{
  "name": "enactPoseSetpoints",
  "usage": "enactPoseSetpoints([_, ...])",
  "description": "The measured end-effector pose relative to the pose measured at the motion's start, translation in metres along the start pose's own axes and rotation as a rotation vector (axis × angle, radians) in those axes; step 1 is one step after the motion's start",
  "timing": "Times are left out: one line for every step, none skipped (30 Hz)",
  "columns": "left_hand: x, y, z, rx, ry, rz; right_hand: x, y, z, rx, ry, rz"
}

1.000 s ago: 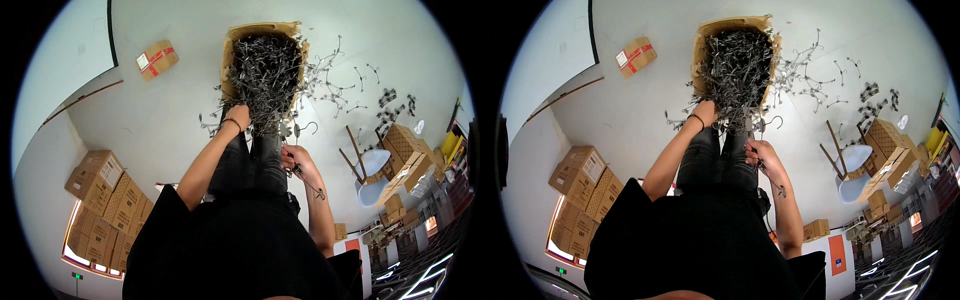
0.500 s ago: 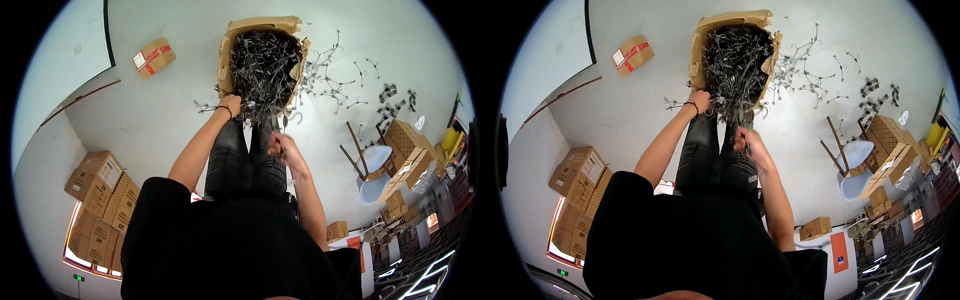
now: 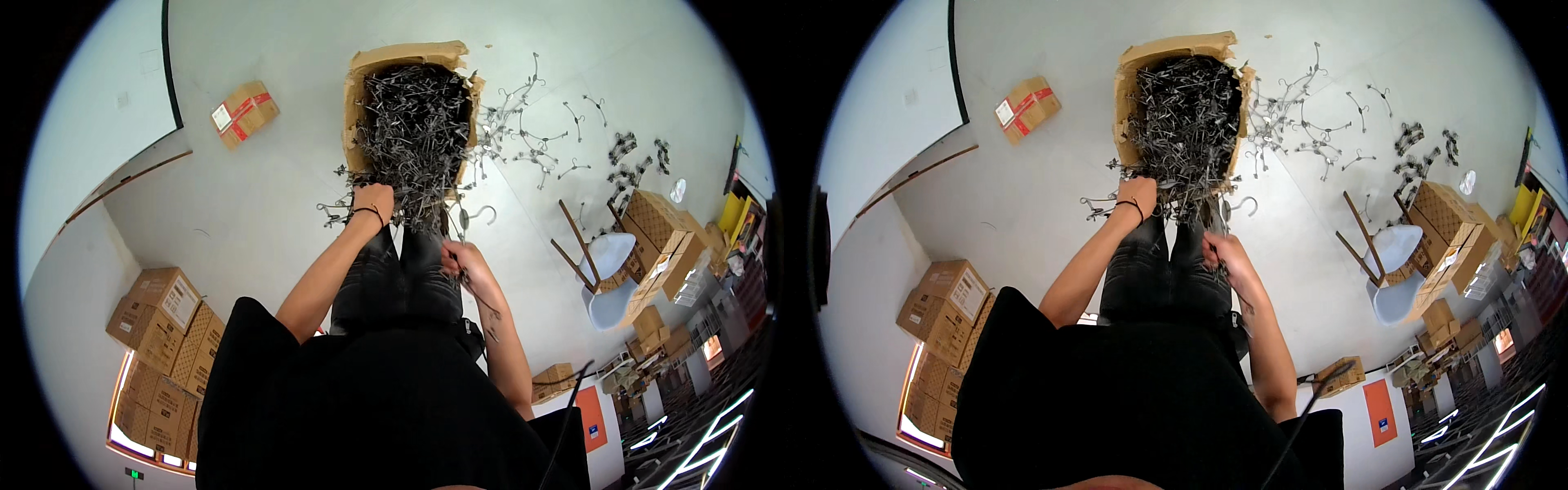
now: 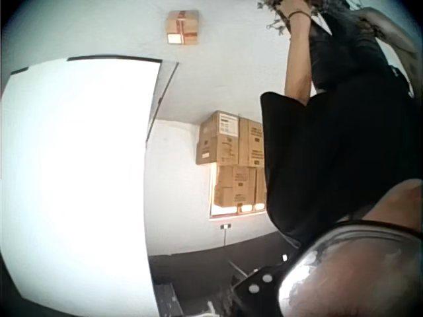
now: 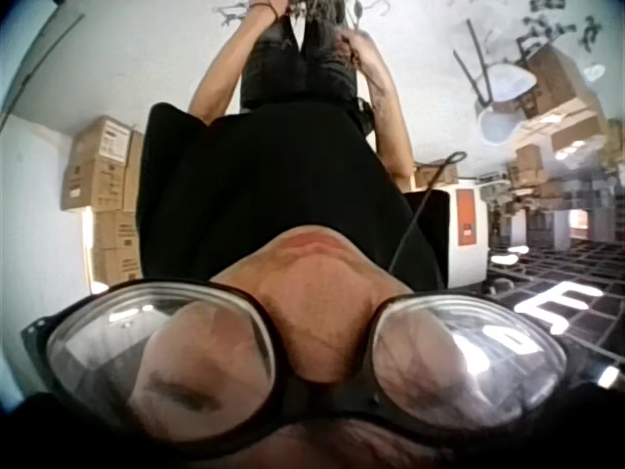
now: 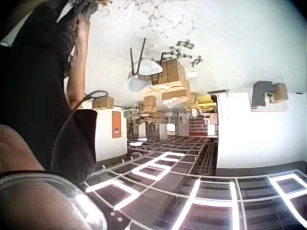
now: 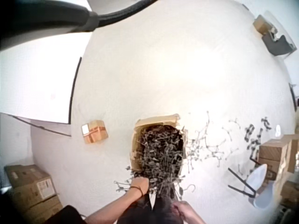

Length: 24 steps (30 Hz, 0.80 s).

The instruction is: The person stands over a cardboard box filled with tangled wire decorations and repeatedly pulls out individual strands. They separate the wires by hand and toss them onto the floor around the box. The task continues throughout the clip with the person handling the wires one at a time.

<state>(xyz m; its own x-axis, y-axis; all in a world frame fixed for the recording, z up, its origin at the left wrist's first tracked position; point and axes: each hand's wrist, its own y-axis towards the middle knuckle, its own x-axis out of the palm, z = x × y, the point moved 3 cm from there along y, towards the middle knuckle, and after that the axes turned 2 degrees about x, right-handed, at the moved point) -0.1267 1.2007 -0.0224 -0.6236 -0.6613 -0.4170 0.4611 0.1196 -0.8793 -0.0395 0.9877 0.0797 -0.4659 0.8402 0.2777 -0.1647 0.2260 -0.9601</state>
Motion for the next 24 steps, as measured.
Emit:
enactPoseSetpoints([0.003, 0.009, -0.003, 0.004, 0.022, -0.013, -0.007, 0.023, -0.001, -0.026, -0.045, 0.025])
enactPoseSetpoints([0.022, 0.028, -0.018, -0.022, -0.02, 0.019, -0.002, 0.039, -0.005, -0.044, -0.104, 0.034])
enactPoseSetpoints([0.033, 0.047, -0.036, -0.04, -0.087, 0.031, 0.008, 0.051, -0.015, -0.013, -0.112, 0.029])
enactPoseSetpoints([0.018, 0.058, -0.037, -0.043, -0.057, 0.023, 0.015, 0.06, -0.026, 0.008, -0.114, 0.036])
enactPoseSetpoints([-0.001, 0.062, -0.036, -0.045, -0.027, 0.012, 0.018, 0.064, -0.033, 0.031, -0.113, 0.044])
enactPoseSetpoints([-0.017, 0.058, -0.03, -0.059, -0.027, 0.009, 0.025, 0.044, -0.045, 0.039, 0.089, -0.038])
enactPoseSetpoints([-0.046, 0.039, -0.017, 0.005, -0.03, -0.008, 0.022, 0.016, -0.043, -0.003, 0.029, -0.024])
enactPoseSetpoints([-0.059, 0.014, -0.007, -0.014, -0.081, 0.043, 0.022, -0.014, -0.037, -0.057, -0.034, -0.019])
enactPoseSetpoints([-0.065, -0.009, 0.001, -0.042, -0.132, 0.112, 0.024, -0.028, -0.039, -0.123, -0.11, -0.026])
enactPoseSetpoints([-0.06, -0.022, 0.008, -0.043, -0.154, 0.173, 0.023, -0.036, -0.039, -0.11, -0.098, -0.007])
enactPoseSetpoints([-0.062, -0.038, 0.017, -0.057, -0.156, 0.16, 0.023, -0.049, -0.036, -0.088, -0.086, 0.008])
enactPoseSetpoints([-0.065, -0.037, 0.021, -0.079, -0.144, 0.135, 0.023, -0.057, -0.034, -0.067, -0.074, 0.023])
enactPoseSetpoints([-0.07, -0.032, 0.023, -0.099, -0.133, 0.11, 0.022, -0.05, -0.037, -0.095, -0.106, 0.053])
enactPoseSetpoints([-0.071, -0.018, 0.02, -0.079, -0.141, 0.079, 0.024, -0.037, -0.042, -0.125, -0.141, 0.081])
enactPoseSetpoints([-0.087, -0.013, 0.018, -0.062, -0.14, 0.057, 0.033, -0.029, -0.055, -0.164, -0.172, 0.098])
enactPoseSetpoints([-0.097, -0.014, 0.019, -0.07, -0.068, -0.051, 0.036, -0.038, -0.07, -0.125, 0.067, -0.062])
enactPoseSetpoints([-0.094, -0.016, 0.017, -0.078, -0.073, 0.003, 0.03, -0.042, -0.066, -0.139, -0.019, -0.052])
enactPoseSetpoints([-0.079, -0.014, 0.013, -0.076, -0.071, 0.06, 0.022, -0.042, -0.051, -0.163, -0.097, -0.036])
enactPoseSetpoints([-0.077, -0.008, 0.008, -0.069, -0.06, 0.132, 0.019, -0.035, -0.045, -0.205, -0.174, -0.02])
enactPoseSetpoints([-0.081, -0.036, 0.021, -0.098, -0.05, 0.061, 0.024, -0.06, -0.038, -0.105, -0.134, 0.046])
enactPoseSetpoints([-0.078, -0.028, 0.02, -0.094, -0.052, 0.03, 0.022, -0.053, -0.038, -0.112, -0.117, 0.019])
enactPoseSetpoints([-0.075, -0.01, 0.015, -0.091, -0.054, -0.002, 0.017, -0.036, -0.042, -0.118, -0.098, -0.008])
enactPoseSetpoints([-0.072, 0.001, 0.014, -0.081, -0.058, -0.029, 0.011, -0.023, -0.045, -0.132, -0.082, -0.029])
enactPoseSetpoints([-0.065, 0.015, 0.012, -0.079, -0.036, 0.056, 0.0, 0.005, -0.045, -0.159, -0.071, -0.06])
